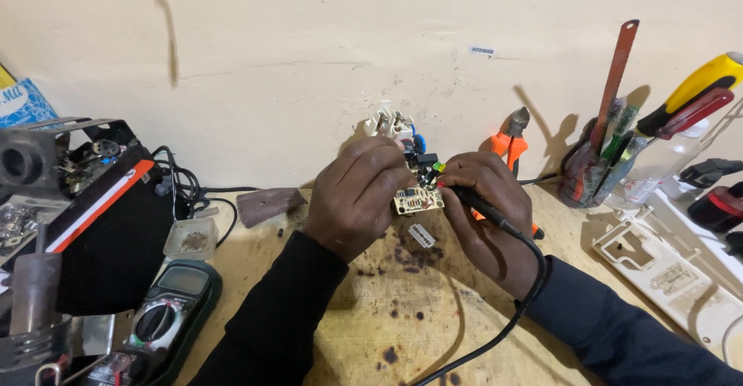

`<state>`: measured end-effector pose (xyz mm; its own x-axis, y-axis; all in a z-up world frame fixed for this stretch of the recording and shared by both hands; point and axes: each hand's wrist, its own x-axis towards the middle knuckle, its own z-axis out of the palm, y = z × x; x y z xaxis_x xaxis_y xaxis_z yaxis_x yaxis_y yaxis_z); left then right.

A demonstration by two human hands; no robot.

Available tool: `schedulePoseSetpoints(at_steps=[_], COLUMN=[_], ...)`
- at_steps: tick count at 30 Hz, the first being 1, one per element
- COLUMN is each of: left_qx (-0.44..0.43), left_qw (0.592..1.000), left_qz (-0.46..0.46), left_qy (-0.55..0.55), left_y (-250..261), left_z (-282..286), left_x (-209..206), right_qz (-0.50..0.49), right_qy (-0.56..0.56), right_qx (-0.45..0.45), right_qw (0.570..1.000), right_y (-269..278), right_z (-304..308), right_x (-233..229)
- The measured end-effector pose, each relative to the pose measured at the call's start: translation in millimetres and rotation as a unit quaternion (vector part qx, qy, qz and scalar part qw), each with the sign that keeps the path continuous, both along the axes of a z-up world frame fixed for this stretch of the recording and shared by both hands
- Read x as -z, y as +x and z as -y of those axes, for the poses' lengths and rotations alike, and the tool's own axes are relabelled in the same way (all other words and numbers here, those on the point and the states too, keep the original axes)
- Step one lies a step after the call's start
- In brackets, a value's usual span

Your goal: Soldering components onto a printed circuit board (PCB) as part of an electronics repair task.

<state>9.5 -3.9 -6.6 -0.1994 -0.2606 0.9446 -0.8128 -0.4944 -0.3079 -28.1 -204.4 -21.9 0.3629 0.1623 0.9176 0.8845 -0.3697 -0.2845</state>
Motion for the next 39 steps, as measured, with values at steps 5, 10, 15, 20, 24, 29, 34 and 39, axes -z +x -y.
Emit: schedulePoseSetpoints(at_steps=[5,10,15,20,24,29,34,39], left_qx=[-0.009,0.009,0.062,0.146,0.295,0.25,0.243,0.27], left_qw=[1.0,1.0,0.989,0.915,0.701,0.708,0.699,0.622], left_qz=[0.004,-0.012,-0.102,-0.262,-0.464,-0.52,-0.583,-0.678], left_qy=[0.005,0.002,-0.082,-0.271,-0.453,-0.409,-0.336,-0.284], left_y=[-5.0,3.3,10.4,6.1,2.2,-1.7,-14.5,-26.4], left_z=[-1.6,-0.5,-8.3,-8.1,3.4,6.5,19.3,34.8], left_x=[-2.4,4.4,16.0,16.1,13.2,22.0,23.1,24.6], right_qz=[-0.005,-0.003,0.017,0.027,0.039,0.012,0.037,0.017], right_qy=[0.004,0.008,0.013,0.026,-0.012,0.027,0.063,0.055], right_qx=[0.001,0.004,0.018,0.015,0.134,0.108,0.041,-0.054], right_qw=[1.0,1.0,1.0,0.999,0.99,0.994,0.997,0.997], right_y=[-2.7,0.6,8.7,11.9,12.6,11.4,31.8,13.7], right_z=[-1.1,-2.1,2.4,6.5,10.2,-11.0,-38.6,-98.3], right_x=[0.1,-1.4,-3.4,-19.2,-40.9,-92.4,-119.9,-128.6])
